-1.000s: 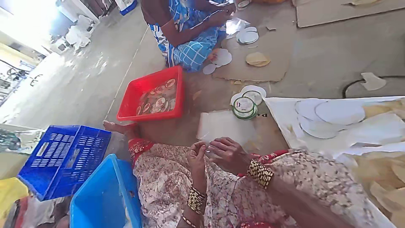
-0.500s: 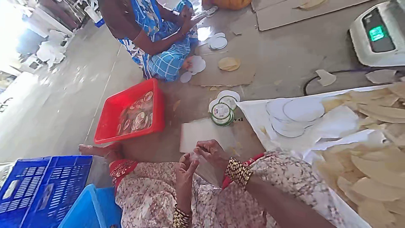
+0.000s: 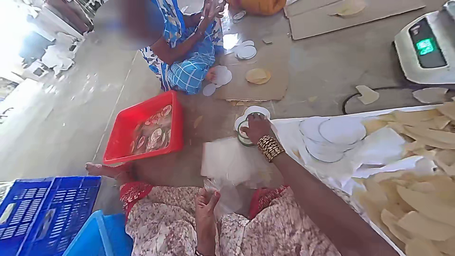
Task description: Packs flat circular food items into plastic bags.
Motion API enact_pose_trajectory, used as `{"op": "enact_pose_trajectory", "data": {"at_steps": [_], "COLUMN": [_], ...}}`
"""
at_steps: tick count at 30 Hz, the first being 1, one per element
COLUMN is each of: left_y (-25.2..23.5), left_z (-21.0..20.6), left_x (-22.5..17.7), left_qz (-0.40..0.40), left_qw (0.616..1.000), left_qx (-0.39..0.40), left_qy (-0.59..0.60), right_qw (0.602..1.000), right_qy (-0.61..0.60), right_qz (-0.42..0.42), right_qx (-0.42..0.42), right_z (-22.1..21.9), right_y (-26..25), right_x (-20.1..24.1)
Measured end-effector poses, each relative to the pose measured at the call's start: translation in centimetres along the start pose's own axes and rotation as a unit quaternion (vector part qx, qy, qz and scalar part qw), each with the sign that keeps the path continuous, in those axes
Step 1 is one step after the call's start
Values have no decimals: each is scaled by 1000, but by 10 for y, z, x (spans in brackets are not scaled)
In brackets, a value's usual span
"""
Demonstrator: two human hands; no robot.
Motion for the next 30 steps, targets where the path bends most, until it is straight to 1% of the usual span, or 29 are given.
{"op": "enact_pose_trajectory", "data": {"at_steps": [2, 5, 8, 11, 13, 14, 15, 16, 17, 18, 19, 21, 22, 23, 24, 26, 27, 28, 29, 30], "left_y": [6, 13, 14, 16, 16, 16, 16, 16, 17, 17, 18, 18, 18, 17, 17, 17, 18, 19, 19, 20], "left_z": [4, 7, 7, 4, 1, -1, -2, -3, -4, -5, -7, -10, -12, -13, -15, -20, -21, -23, -24, -25], "left_x": [4, 12, 18, 18, 19, 19, 19, 19, 19, 19, 18, 17, 17, 16, 15, 13, 12, 12, 11, 11], "left_qz": [11, 23, 26, 21, 19, 15, 8, 4, 5, 13, 24, 41, 42, 38, 31, 21, 19, 18, 16, 16], "left_qw": [1000, 1000, 999, 1000, 1000, 1000, 1000, 1000, 1000, 1000, 999, 997, 997, 997, 997, 998, 998, 998, 998, 998], "left_qx": [-8, -19, -19, -21, -20, -16, -10, -7, -7, -15, -29, -49, -51, -49, -43, -31, -29, -27, -25, -23], "left_qy": [-3, -4, -5, -10, -7, -1, 6, 10, 14, 21, 30, 35, 37, 44, 48, 51, 55, 57, 56, 54], "right_qw": [999, 998, 997, 996, 993, 990, 983, 966, 935, 891, 835, 728, 674, 615, 560, 440, 403, 388, 385, 399], "right_qy": [44, 43, 22, -11, -55, -96, -153, -235, -336, -442, -540, -677, -732, -784, -823, -886, -901, -906, -907, -904], "right_qz": [-26, -54, -70, -92, -105, -101, -90, -77, -67, -75, -93, -113, -99, -61, -15, 32, 44, 55, 62, 59], "right_qx": [2, 7, 19, 15, -4, -23, -47, -73, -89, -77, -55, -4, 20, 57, 95, 144, 158, 163, 160, 144], "right_z": [-10, -18, -18, -10, 4, 11, 17, 21, 21, 21, 20, 20, 20, 17, 15, 13, 14, 16, 17, 18], "right_y": [-15, -21, -23, -21, -18, -16, -13, -11, -8, -4, -1, 2, 3, 3, 2, 1, 2, 2, 3, 3], "right_x": [-17, -21, -24, -26, -23, -20, -17, -15, -12, -7, -2, 4, 7, 8, 9, 12, 14, 15, 15, 15]}}
Point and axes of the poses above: each hand's wrist, its own y-axis away from the middle knuckle, its own z-axis out of the back of the hand, x = y × z, the point moved 5 cm from there along -y, towards the middle knuckle, and after that the axes turned 6 degrees about -x, right-handed, at the moved point
